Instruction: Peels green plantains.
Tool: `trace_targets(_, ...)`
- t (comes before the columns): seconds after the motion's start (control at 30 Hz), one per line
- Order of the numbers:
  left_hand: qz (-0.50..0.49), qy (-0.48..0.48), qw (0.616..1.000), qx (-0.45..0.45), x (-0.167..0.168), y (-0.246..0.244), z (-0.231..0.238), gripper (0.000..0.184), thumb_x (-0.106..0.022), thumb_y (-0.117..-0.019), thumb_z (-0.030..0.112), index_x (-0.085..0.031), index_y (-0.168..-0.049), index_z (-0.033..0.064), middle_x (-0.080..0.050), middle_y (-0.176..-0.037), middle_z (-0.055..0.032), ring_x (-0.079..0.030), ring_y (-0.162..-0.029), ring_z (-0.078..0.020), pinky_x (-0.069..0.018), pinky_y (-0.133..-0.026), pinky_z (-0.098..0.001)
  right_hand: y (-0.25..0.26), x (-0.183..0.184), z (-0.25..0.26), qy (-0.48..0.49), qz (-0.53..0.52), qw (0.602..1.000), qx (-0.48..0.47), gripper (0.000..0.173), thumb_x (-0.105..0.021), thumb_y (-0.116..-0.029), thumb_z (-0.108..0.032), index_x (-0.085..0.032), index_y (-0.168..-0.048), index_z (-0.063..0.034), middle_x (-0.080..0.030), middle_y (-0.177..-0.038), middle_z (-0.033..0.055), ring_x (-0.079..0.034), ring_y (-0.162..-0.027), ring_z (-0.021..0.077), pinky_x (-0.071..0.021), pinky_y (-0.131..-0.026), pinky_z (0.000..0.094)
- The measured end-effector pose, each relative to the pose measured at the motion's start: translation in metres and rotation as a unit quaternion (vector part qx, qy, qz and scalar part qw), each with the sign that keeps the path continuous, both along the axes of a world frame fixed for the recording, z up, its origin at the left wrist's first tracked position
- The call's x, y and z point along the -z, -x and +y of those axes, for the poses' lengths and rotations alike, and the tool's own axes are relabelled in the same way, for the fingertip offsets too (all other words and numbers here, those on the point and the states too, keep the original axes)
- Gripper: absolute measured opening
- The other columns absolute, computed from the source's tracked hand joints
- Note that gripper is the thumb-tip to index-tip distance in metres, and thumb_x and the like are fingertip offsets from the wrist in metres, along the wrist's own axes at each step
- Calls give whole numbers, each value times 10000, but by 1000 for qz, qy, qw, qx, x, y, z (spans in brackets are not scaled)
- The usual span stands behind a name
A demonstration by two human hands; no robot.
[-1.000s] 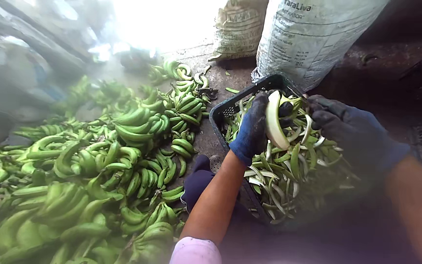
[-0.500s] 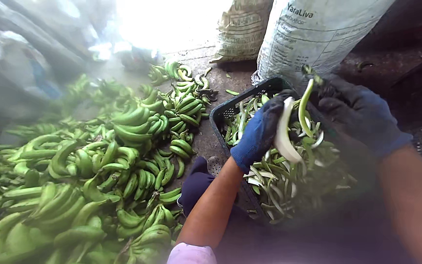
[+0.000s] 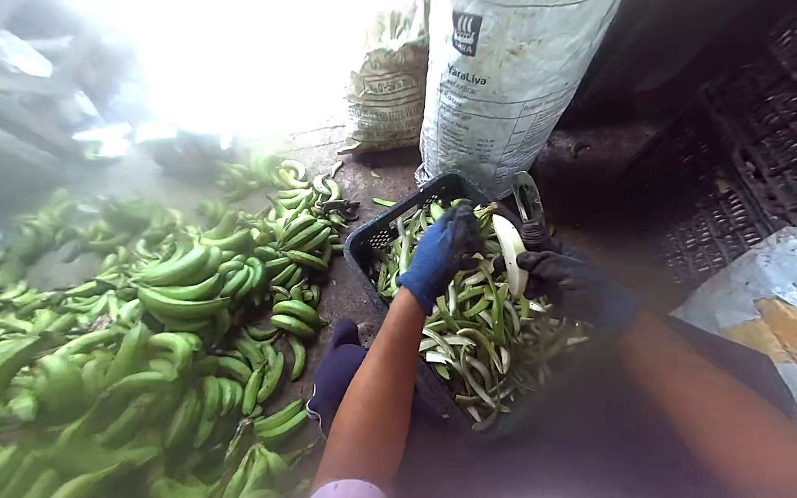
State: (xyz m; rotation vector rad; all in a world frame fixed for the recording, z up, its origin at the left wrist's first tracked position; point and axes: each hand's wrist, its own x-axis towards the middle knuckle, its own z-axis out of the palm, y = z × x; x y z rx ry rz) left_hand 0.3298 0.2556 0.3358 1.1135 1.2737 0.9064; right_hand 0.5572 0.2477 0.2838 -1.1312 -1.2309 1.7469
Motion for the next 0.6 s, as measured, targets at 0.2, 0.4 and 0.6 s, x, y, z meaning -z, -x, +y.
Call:
trace_targets(0.2, 336, -124, 934, -18, 27, -11, 34, 622, -377, -1060, 559, -414, -1556, 186, -515, -1482, -196, -547, -1293, -409, -430, -1031, -665, -104, -41, 0, 16, 75, 987, 139, 285, -392, -1076, -298, -611, -980, -143, -628, -714, -16, -597, -570, 53, -541, -532, 216)
trace_targets(0.4, 514, -108, 844, 106, 60, -86, 87, 717, -577, -989, 512, -333, -1602, 230, -322, -1638, -157, -288, -1491, -448, -296, -1125, -695, -206, -183, 37, -366, 106, 855, 352, 602, -1, -1073, -295, -520, -797, -167, -578, -607, -38, -573, -529, 69, -519, -498, 228)
trace_targets(0.6, 535, -78, 828, 148, 59, -68, 106, 442, -546, -1023, 300, -551, -1452, 195, -594, -1383, -201, -563, -1285, -411, -448, -1054, -621, -108, -147, 15, -215, 158, 923, 278, 335, -277, -1045, -218, -606, -1045, -155, -653, -782, -10, -597, -552, 54, -526, -480, 199)
